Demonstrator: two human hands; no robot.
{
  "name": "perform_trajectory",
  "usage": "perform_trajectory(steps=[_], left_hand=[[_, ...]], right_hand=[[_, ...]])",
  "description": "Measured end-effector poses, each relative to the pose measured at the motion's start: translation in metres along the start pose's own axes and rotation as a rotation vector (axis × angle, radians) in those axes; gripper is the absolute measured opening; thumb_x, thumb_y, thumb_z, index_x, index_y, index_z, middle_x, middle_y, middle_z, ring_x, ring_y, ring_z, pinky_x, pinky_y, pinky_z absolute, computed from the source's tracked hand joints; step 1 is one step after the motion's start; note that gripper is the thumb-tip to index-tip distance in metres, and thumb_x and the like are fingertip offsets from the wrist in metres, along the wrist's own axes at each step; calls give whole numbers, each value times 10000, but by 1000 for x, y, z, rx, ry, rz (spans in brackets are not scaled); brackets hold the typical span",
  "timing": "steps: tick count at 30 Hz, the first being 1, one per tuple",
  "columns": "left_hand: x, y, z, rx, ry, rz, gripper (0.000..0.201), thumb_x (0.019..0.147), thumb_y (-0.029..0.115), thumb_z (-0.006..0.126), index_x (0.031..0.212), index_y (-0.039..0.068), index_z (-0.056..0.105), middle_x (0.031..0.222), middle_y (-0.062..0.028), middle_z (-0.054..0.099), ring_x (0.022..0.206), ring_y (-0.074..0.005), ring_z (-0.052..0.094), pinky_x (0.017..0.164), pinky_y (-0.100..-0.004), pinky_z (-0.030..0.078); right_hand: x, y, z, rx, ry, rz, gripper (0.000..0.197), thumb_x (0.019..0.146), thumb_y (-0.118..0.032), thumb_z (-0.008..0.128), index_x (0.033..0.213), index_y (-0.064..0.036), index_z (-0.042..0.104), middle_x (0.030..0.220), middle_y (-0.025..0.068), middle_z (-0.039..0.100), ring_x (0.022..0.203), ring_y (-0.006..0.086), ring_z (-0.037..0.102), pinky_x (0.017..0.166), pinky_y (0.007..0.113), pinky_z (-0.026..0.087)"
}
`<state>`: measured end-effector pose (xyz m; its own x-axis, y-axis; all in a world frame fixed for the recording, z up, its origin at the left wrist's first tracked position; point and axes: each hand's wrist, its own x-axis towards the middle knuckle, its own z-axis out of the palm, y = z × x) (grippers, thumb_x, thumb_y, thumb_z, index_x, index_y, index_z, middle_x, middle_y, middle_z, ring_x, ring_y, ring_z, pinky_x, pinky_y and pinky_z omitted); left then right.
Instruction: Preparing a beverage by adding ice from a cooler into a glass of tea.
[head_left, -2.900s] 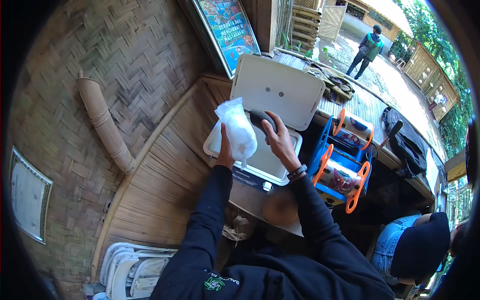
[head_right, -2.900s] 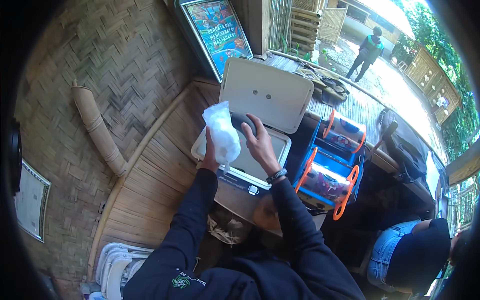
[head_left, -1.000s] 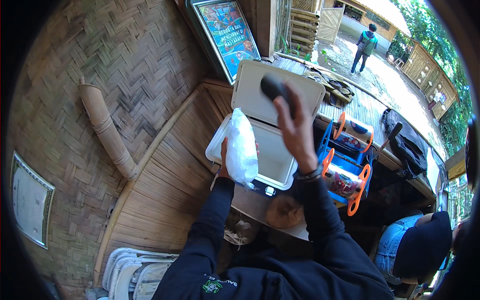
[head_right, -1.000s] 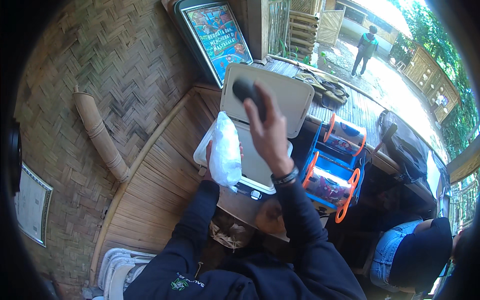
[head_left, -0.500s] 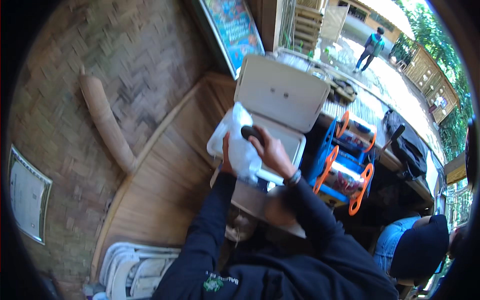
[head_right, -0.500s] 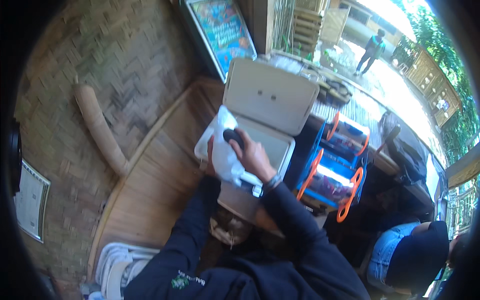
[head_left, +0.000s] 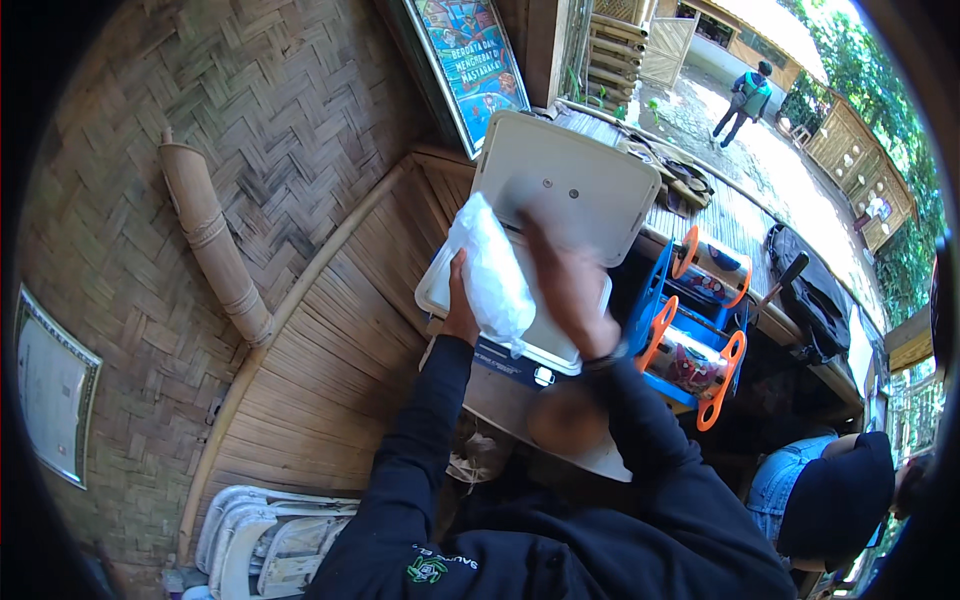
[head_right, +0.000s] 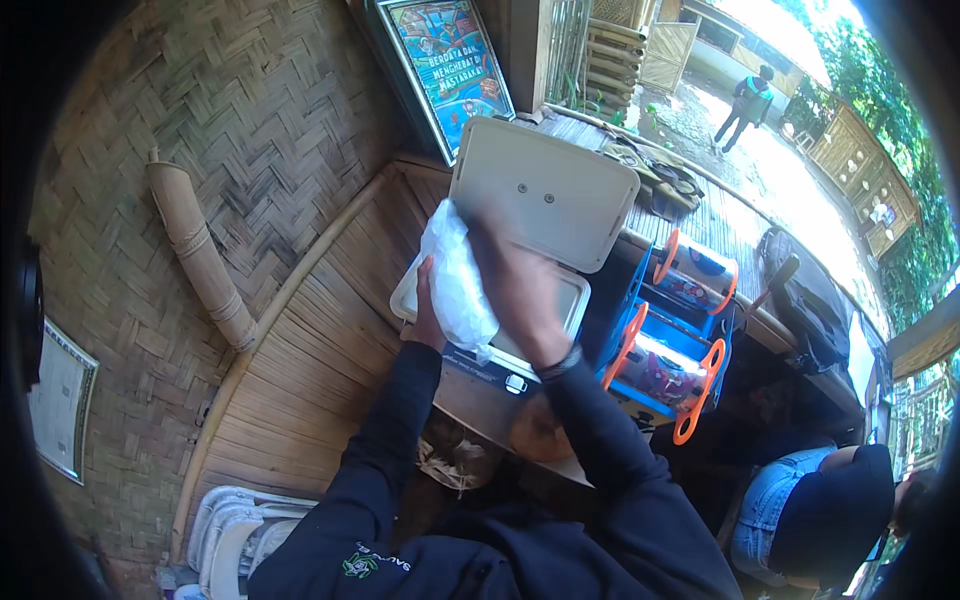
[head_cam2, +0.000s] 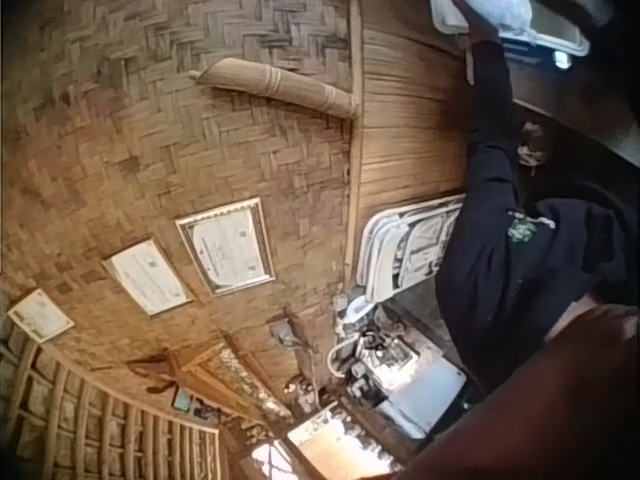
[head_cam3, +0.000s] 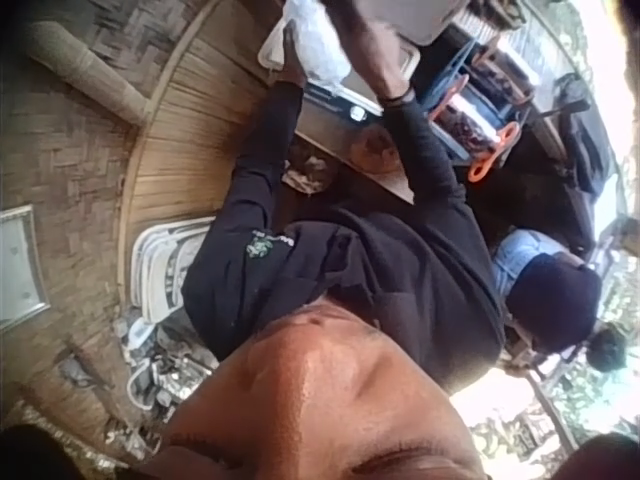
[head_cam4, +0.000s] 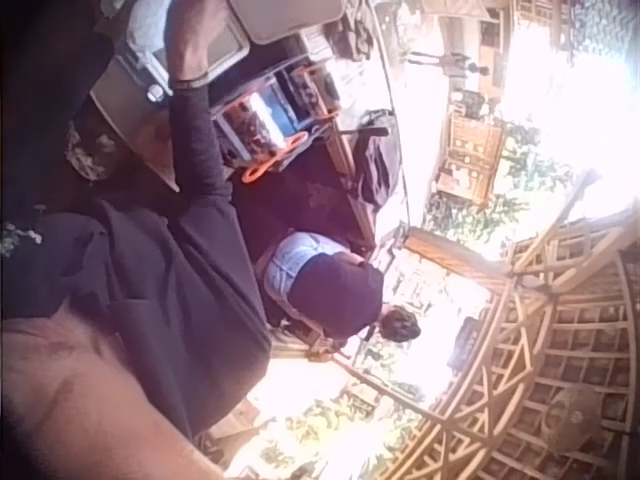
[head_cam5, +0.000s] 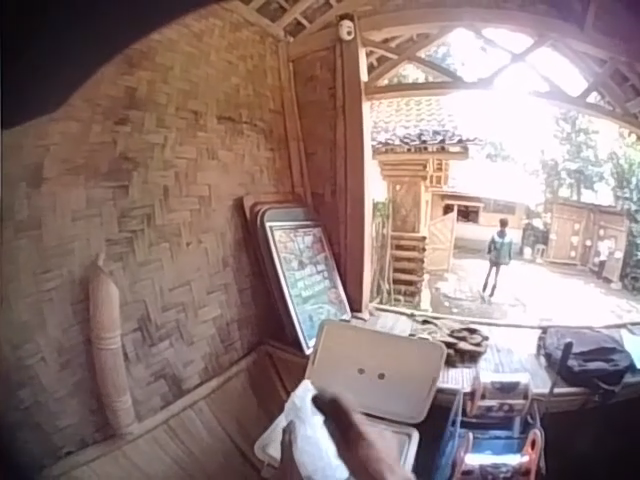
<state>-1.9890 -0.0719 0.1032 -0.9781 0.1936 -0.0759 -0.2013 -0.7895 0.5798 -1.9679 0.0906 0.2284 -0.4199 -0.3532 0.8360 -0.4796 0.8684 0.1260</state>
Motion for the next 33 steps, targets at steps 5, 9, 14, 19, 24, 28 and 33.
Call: perform_trajectory(steps=[5, 9, 14, 19, 24, 28, 33], left_hand=[[7, 5, -32, 52, -87, 17, 666, 960, 589, 342, 1361, 71, 461, 1222, -99, 592, 1102, -234, 607, 963, -363, 486], [9, -1, -28, 25, -73, -84, 682, 966, 598, 316, 1419, 99, 419, 1274, -103, 569, 1156, -250, 581, 1009, -400, 456], [12, 12, -22, 92, -60, 28, 679, 963, 616, 326, 1429, 130, 417, 1320, -90, 555, 1185, -245, 572, 1014, -405, 463], [-3, 7, -27, -302, -264, -94, 831, 884, 730, 413, 1498, 182, 288, 1401, -178, 451, 1277, -378, 472, 1009, -643, 407], [7, 7, -35, -108, -167, -7, 849, 864, 735, 450, 1476, 161, 320, 1342, -187, 496, 1212, -364, 525, 1010, -601, 429], [7, 0, -17, -223, -204, -138, 808, 888, 706, 439, 1450, 131, 354, 1296, -175, 536, 1166, -359, 558, 1002, -538, 460], [6, -5, -19, -138, -156, -44, 679, 972, 614, 359, 1467, 149, 360, 1372, -92, 508, 1258, -271, 503, 1051, -438, 431]], right_hand=[[-50, -22, 29, 739, -610, 620, 467, 948, -376, 574, 1331, -115, 517, 1071, 278, 658, 977, 476, 630, 844, 505, 497], [-35, -21, 28, 804, -624, 715, 487, 967, -401, 561, 1337, -93, 488, 870, 169, 654, 721, 284, 657, 667, 408, 496], [-40, -12, 21, 1122, -477, 1053, 529, 964, -404, 562, 1350, -64, 436, 733, 82, 592, 600, 121, 553, 574, 314, 461], [-39, -2, -3, 1015, -396, 1033, 504, 972, -398, 555, 1343, -77, 440, 811, 128, 627, 661, 170, 616, 617, 329, 496], [31, 3, -55, 976, 17, 655, 444, 982, -260, 581, 1372, -95, 445, 897, 144, 615, 722, 138, 606, 644, 313, 506], [100, 11, -126, 977, 514, 517, 558, 1003, -371, 522, 1435, -90, 309, 754, 18, 561, 578, 53, 469, 466, 193, 312], [94, 16, -114, 508, 960, 460, 400, 1019, -345, 469, 1337, -108, 421, 803, 110, 571, 692, 168, 565, 562, 302, 425]])
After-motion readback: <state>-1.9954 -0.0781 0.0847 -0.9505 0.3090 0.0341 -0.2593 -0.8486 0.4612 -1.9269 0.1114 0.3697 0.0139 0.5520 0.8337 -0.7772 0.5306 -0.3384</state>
